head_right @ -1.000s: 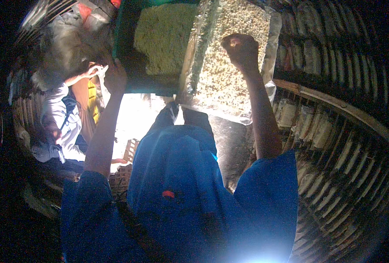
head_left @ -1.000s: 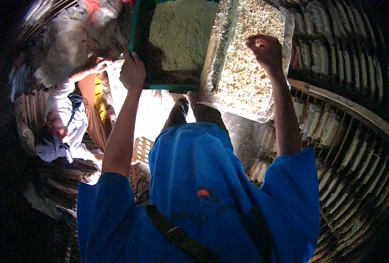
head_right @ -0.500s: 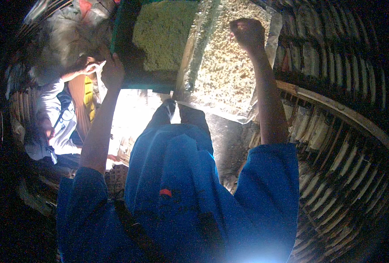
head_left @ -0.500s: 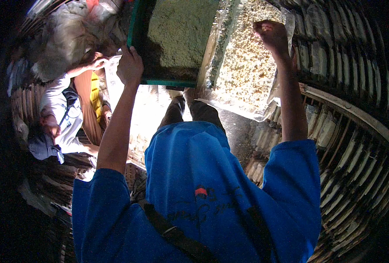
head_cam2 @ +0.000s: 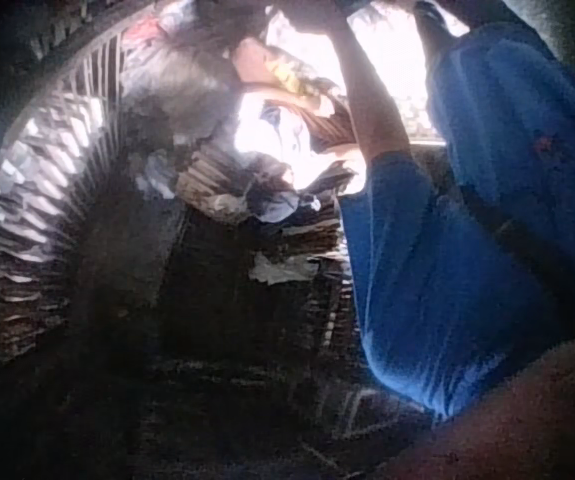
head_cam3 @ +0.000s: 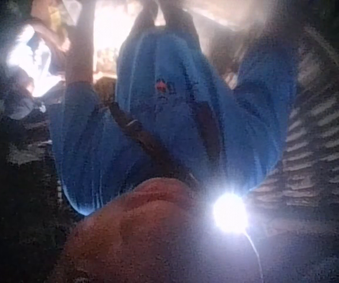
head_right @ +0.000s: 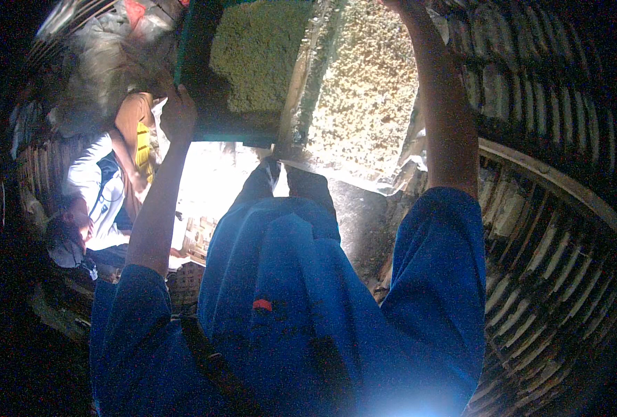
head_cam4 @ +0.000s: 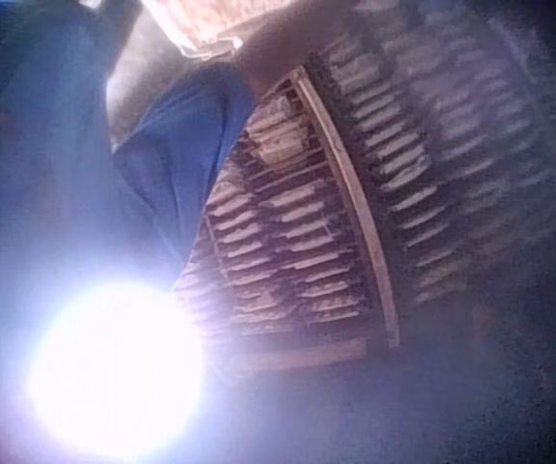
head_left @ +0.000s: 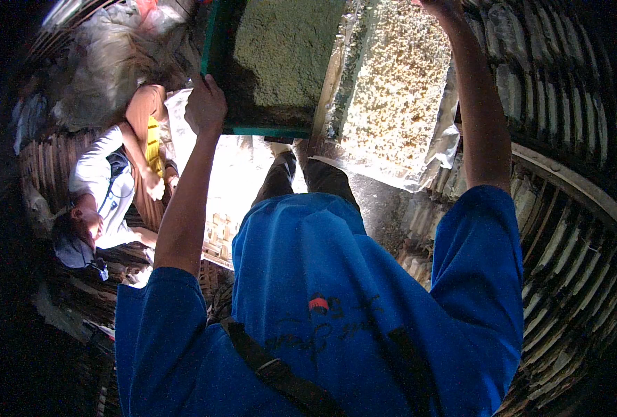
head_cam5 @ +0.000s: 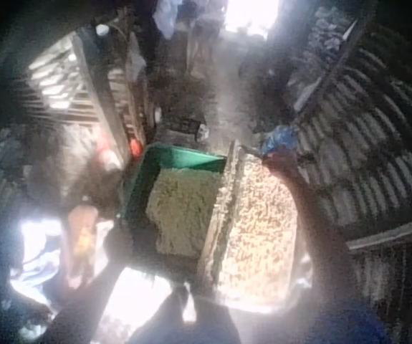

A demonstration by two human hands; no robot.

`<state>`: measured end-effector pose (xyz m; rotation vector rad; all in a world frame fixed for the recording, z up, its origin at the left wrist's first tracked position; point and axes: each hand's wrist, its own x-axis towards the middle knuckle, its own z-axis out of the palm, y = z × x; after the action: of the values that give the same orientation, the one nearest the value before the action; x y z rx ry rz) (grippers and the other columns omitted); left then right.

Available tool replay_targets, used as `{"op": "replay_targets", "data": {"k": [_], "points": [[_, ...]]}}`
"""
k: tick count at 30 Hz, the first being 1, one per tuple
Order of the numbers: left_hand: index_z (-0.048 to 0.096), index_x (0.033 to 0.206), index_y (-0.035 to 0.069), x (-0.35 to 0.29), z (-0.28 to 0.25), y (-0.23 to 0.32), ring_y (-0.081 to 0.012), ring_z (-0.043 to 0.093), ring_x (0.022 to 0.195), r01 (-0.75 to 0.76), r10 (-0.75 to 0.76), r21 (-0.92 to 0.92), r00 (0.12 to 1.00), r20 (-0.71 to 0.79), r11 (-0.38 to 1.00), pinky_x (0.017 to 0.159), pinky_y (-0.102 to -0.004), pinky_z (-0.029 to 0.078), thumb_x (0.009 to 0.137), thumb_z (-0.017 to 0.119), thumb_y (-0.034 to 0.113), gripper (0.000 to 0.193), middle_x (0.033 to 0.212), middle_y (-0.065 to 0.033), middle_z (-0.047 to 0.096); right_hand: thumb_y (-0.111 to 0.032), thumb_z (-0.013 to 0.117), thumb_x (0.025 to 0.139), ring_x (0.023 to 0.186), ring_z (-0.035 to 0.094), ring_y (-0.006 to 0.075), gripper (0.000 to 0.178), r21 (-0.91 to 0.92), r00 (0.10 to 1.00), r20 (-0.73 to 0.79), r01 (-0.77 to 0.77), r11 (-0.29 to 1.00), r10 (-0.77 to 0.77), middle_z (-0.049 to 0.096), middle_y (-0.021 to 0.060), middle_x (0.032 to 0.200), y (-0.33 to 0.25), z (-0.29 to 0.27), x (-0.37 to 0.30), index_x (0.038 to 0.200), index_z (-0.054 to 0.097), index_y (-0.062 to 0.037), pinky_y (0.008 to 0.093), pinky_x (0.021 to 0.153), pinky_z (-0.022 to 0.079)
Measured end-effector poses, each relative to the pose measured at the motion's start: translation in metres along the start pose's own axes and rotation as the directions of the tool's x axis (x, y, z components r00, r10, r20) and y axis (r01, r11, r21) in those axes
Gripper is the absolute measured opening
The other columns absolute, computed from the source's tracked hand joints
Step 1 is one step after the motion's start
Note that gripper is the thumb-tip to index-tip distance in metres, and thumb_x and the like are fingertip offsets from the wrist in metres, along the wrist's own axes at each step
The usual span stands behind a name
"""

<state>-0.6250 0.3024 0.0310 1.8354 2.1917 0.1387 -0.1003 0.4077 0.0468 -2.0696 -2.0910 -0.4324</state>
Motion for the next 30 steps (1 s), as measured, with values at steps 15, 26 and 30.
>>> {"op": "replay_targets", "data": {"k": [15, 26, 30], "points": [[0.047, 0.105, 0.009, 0.000, 0.005, -0.002, -0.0422, 0.063, 0.074, 0.018, -0.018, 0.005, 0.999, -0.031, 1.000, 0.063, -0.0539, 0.048, 0.095, 0.034, 0.040, 0.035, 0.078, -0.0235, 0.064, -0.032, 0.065, 0.082, 0.069, 0.064, 0.0170, 0.027, 0.669, 0.933, 0.315, -0.350, 0.656, 0.176, 0.067, 0.0071, 0.078, -0.022, -0.043, -0.056, 0.092, 0.069, -0.0080, 0.0330, 0.063, 0.050], [0.047, 0.120, 0.008, 0.003, 0.006, 0.002, -0.0427, 0.063, 0.082, 0.059, -0.060, 0.065, 0.998, 0.014, 0.996, 0.072, -0.0544, 0.047, 0.095, 0.034, 0.040, 0.042, 0.085, -0.0251, 0.065, -0.017, 0.065, 0.081, 0.084, 0.068, 0.0194, 0.014, 0.695, 0.887, 0.397, -0.457, 0.554, 0.234, 0.070, 0.0101, 0.088, -0.138, -0.150, -0.172, 0.088, 0.070, -0.0049, 0.0330, 0.081, 0.053], [0.032, 0.135, 0.011, 0.005, 0.014, -0.002, -0.0428, 0.063, 0.085, 0.009, -0.008, 0.075, 1.000, -0.006, 0.997, 0.075, -0.0536, 0.047, 0.095, 0.033, 0.039, 0.049, 0.090, -0.0251, 0.065, -0.010, 0.063, 0.081, 0.084, 0.068, 0.0206, 0.010, 0.689, 0.864, 0.434, -0.500, 0.525, 0.254, 0.070, 0.0112, 0.087, -0.162, -0.169, -0.190, 0.087, 0.070, -0.0058, 0.0341, 0.081, 0.053]]}}
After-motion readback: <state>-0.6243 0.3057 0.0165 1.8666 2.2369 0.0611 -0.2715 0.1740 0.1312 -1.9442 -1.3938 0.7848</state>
